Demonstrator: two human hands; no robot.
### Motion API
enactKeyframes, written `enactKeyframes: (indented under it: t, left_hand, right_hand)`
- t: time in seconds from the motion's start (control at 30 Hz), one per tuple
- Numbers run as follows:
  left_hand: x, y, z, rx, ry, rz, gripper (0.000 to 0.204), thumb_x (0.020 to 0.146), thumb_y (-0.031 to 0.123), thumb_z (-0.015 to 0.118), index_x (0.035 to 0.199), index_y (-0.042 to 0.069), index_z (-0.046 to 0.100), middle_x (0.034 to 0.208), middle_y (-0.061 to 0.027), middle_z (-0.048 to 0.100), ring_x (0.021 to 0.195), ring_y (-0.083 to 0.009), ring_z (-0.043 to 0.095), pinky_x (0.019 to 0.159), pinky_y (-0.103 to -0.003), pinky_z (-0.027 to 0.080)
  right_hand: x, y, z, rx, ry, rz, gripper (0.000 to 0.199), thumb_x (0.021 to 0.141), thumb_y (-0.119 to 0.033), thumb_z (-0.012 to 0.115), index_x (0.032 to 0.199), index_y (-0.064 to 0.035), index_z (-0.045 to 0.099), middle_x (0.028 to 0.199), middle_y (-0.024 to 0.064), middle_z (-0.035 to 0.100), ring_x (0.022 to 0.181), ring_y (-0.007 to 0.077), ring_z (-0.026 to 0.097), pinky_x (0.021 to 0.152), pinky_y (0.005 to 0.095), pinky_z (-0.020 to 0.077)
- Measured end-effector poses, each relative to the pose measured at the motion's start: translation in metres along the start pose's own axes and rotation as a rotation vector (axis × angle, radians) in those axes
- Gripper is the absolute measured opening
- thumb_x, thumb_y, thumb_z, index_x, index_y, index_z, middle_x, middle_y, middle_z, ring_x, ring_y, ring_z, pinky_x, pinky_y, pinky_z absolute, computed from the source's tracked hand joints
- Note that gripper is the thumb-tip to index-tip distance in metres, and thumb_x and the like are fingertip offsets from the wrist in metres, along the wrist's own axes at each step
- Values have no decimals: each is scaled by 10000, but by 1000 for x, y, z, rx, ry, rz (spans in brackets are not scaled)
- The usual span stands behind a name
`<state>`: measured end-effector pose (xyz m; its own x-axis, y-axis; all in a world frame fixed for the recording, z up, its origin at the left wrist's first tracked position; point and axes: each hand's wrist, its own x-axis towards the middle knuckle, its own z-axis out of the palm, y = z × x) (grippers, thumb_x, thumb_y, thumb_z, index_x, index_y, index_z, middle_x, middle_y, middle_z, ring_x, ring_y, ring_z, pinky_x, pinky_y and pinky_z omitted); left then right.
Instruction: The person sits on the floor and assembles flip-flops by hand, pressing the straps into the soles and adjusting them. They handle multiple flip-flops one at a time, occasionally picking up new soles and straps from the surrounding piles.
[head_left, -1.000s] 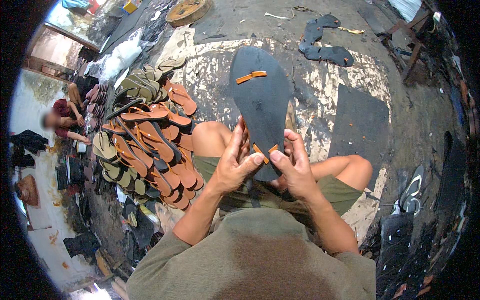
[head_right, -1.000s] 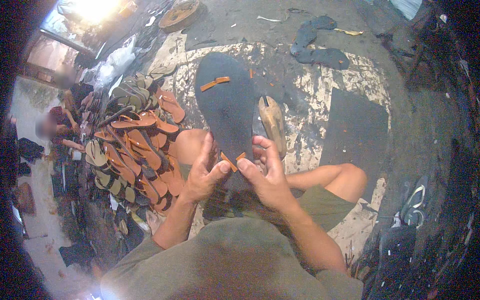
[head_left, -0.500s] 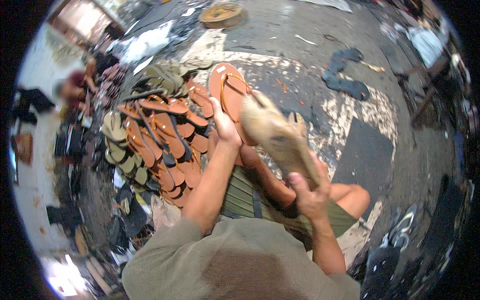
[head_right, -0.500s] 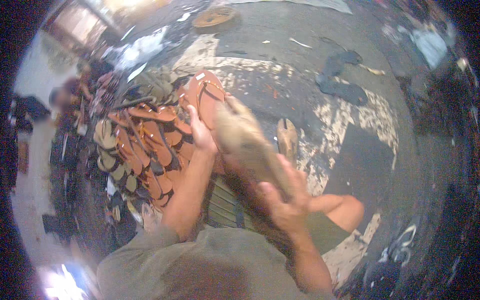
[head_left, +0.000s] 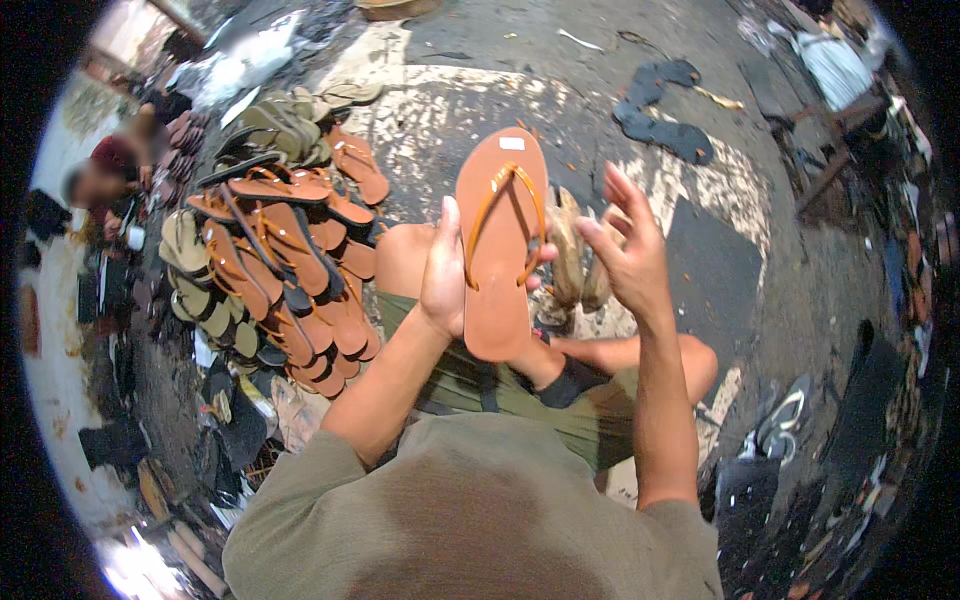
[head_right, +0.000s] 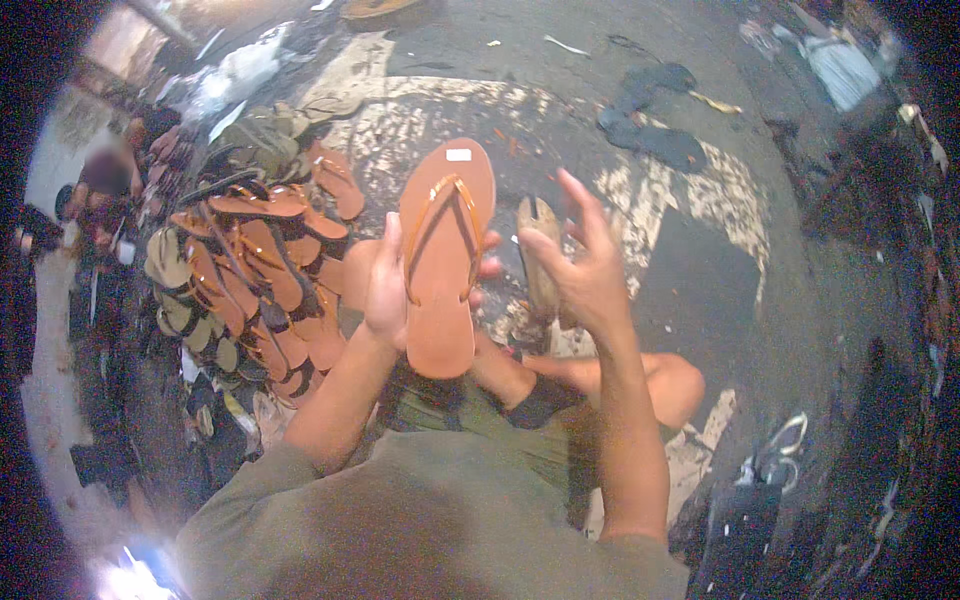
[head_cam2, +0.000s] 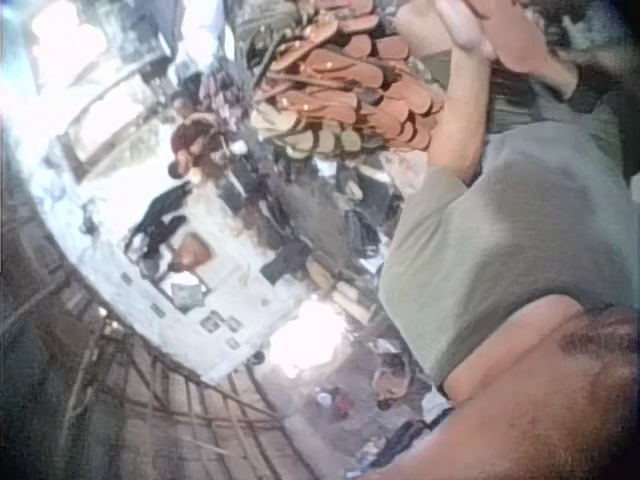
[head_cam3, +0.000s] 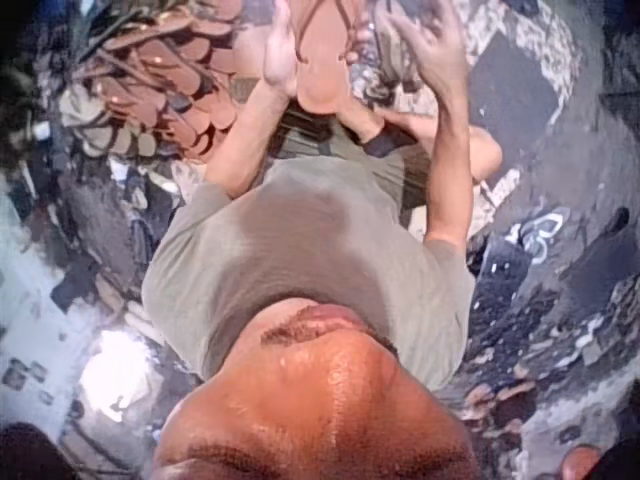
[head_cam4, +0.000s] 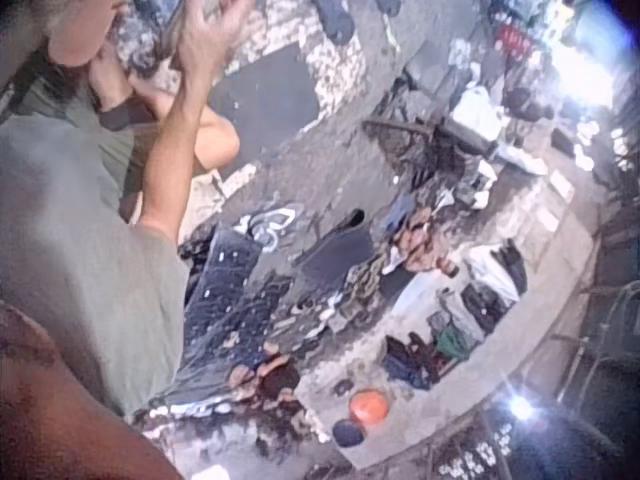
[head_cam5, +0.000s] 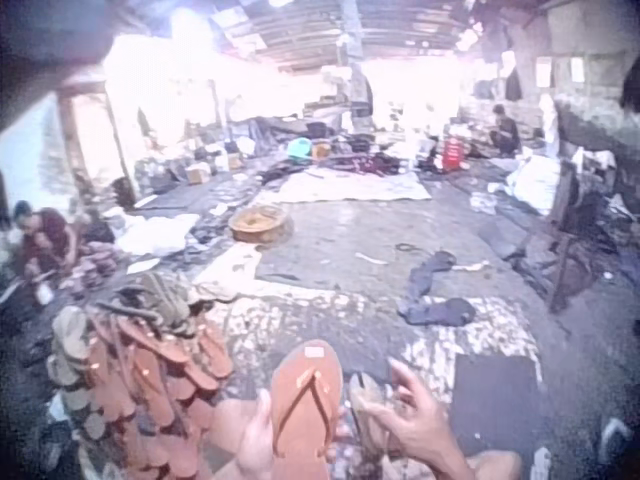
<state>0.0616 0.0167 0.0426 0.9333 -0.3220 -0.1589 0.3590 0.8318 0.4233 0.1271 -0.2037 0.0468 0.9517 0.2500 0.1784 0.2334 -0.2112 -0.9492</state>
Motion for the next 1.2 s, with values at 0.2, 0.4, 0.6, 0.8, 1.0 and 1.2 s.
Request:
enactKeyframes:
  t: [0.2,0.4,0.6,0.8,1.0,1.2]
  left_hand:
    - [-34,-36,-3,184,8,-216,830,1000,750,360,1515,100,403,1278,-70,591,1064,-231,681,829,-378,603]
    - [-70,32,-77,976,227,201,708,985,153,696,1547,-21,302,1369,-81,576,1147,-139,609,1001,-324,515]
    - [-159,164,-155,1628,1180,788,851,958,328,703,1614,47,240,1556,-233,414,1410,-334,457,1157,-453,384]
    - [-174,117,-148,2442,1170,134,757,866,330,755,1536,136,462,1684,-216,200,1566,-457,82,1227,-617,120]
    - [-178,103,-166,2483,1284,182,549,869,295,746,1396,193,634,1646,-134,344,1550,-457,138,1221,-640,100]
    - [-189,90,-147,2312,1289,198,354,891,246,720,1239,180,729,1564,-121,465,1535,-413,230,1227,-629,107]
  right_hand:
    - [28,22,19,-79,-141,-57,678,891,-177,810,1492,-84,509,1451,170,580,1295,281,591,1066,412,502]
    - [22,41,49,-389,-163,-140,758,920,-169,761,1575,-93,386,1542,172,477,1383,331,513,1116,421,462]
    - [20,114,23,-59,-64,277,474,1001,-193,657,1446,-66,554,1464,140,546,1332,259,549,1094,425,460]
    - [82,252,-68,-439,30,228,415,997,-214,661,1378,-58,610,1253,141,677,1190,252,604,1007,396,475]
    - [188,375,-189,-1279,192,-89,651,832,-541,760,1250,-48,683,1269,305,630,1177,498,598,1011,556,477]
    - [235,369,-207,-1330,-178,180,951,799,-534,786,1577,-172,377,1520,250,467,1344,488,471,1139,567,377]
